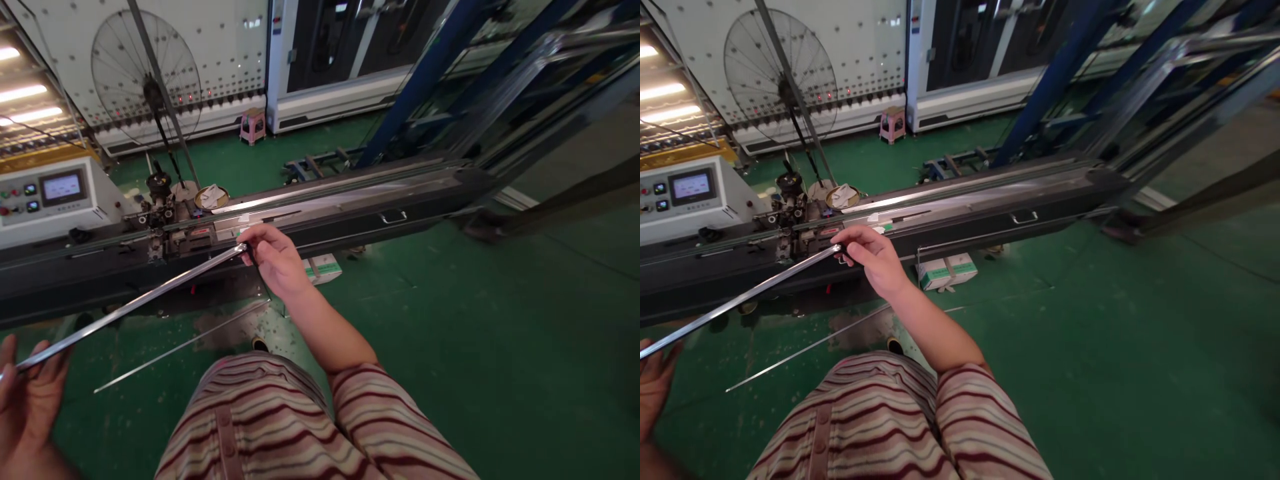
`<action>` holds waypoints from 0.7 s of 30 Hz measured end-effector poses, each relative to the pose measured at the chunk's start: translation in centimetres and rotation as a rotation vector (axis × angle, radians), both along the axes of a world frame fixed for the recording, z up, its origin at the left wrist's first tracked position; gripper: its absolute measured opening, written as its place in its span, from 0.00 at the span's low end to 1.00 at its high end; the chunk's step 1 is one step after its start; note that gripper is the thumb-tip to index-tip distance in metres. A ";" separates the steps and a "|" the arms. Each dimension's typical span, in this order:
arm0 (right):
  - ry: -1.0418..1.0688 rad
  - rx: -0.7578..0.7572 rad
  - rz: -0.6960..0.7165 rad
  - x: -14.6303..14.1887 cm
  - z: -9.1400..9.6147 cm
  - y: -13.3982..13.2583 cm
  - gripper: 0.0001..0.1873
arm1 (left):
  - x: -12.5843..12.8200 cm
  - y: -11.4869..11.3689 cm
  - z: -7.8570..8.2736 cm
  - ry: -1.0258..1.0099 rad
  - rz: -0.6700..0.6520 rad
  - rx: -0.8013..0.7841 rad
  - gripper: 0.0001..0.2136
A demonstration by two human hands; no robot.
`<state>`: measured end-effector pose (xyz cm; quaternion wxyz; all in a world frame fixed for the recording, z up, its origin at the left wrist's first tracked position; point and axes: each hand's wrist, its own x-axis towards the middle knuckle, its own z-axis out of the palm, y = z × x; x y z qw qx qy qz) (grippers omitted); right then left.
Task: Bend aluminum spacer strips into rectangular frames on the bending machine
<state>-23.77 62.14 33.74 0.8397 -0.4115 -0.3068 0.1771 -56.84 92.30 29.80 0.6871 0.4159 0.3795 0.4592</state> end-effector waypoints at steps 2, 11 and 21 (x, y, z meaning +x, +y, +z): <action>-0.055 0.037 -0.031 0.0 0.4 -0.4 0.19 | 0.2 0.3 0.5 0.001 -0.010 0.004 0.21; -0.086 -0.034 -0.269 -0.1 1.0 -1.2 0.19 | 2.0 0.7 2.0 0.014 0.020 -0.002 0.20; -0.053 -0.012 -0.205 0.3 2.2 -2.0 0.27 | 2.8 -0.2 2.5 -0.029 -0.014 0.035 0.17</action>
